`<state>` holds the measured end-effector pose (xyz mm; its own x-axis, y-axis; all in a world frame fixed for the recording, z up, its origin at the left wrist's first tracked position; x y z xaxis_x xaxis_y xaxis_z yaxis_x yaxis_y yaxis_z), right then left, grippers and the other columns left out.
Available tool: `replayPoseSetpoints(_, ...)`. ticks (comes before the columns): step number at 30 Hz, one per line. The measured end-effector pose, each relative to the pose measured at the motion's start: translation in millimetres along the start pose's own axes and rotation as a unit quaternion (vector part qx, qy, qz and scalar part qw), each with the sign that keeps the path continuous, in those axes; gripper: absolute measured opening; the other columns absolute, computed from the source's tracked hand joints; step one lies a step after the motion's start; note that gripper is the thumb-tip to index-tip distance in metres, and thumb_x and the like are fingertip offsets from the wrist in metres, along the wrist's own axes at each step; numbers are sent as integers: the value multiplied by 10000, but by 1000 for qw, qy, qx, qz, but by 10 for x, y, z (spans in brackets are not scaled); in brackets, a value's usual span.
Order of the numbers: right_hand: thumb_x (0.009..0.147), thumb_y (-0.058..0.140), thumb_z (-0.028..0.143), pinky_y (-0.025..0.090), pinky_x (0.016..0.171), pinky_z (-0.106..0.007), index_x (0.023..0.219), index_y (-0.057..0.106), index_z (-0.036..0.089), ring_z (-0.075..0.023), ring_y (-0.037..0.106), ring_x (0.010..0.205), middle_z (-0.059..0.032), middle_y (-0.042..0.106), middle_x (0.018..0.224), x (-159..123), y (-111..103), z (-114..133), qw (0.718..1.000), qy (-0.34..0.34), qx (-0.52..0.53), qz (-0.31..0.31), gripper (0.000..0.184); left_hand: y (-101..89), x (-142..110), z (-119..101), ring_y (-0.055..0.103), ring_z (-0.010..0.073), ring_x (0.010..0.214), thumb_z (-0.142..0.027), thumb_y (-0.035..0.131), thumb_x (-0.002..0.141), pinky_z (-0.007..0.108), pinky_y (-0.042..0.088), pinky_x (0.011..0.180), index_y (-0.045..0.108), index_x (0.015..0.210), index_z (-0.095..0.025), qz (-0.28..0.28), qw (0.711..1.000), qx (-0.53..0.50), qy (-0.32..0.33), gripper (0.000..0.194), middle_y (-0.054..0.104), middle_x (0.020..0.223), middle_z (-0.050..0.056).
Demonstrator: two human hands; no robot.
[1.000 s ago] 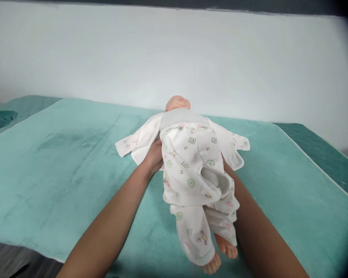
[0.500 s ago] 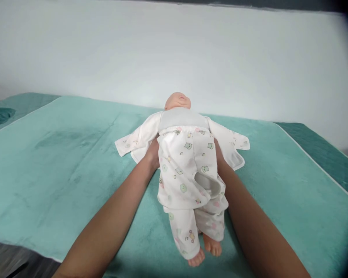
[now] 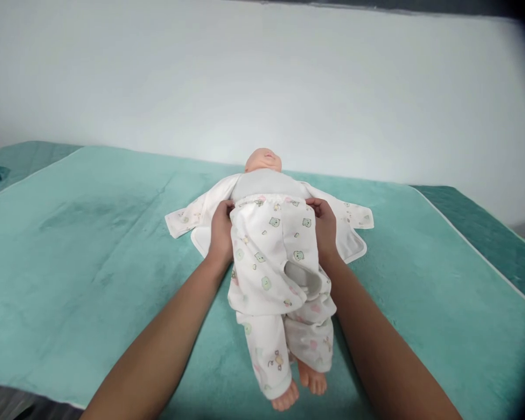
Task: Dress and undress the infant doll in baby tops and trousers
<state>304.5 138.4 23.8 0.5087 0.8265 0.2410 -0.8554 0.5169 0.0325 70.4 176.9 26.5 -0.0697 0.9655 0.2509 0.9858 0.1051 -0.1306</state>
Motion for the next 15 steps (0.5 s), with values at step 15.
replayPoseSetpoints(15,834,717,305,297,1152,-423,884,647,265,-246,352,1415,-15,450,1460,122,88,241,939,-138,-75,304,95,-154,148,-326,531,247,1247,-369,702,812,375,449,1001,658,849,-225,189,972,77,113,155,542,1380,48)
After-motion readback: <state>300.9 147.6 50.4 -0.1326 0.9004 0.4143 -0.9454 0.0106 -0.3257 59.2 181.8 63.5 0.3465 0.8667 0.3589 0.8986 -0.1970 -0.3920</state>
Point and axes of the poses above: each hand's wrist, its own x-axis towards the middle knuckle, its own y-axis out of the palm, z = x × y, the point moved 5 cm from there along x, towards the middle knuckle
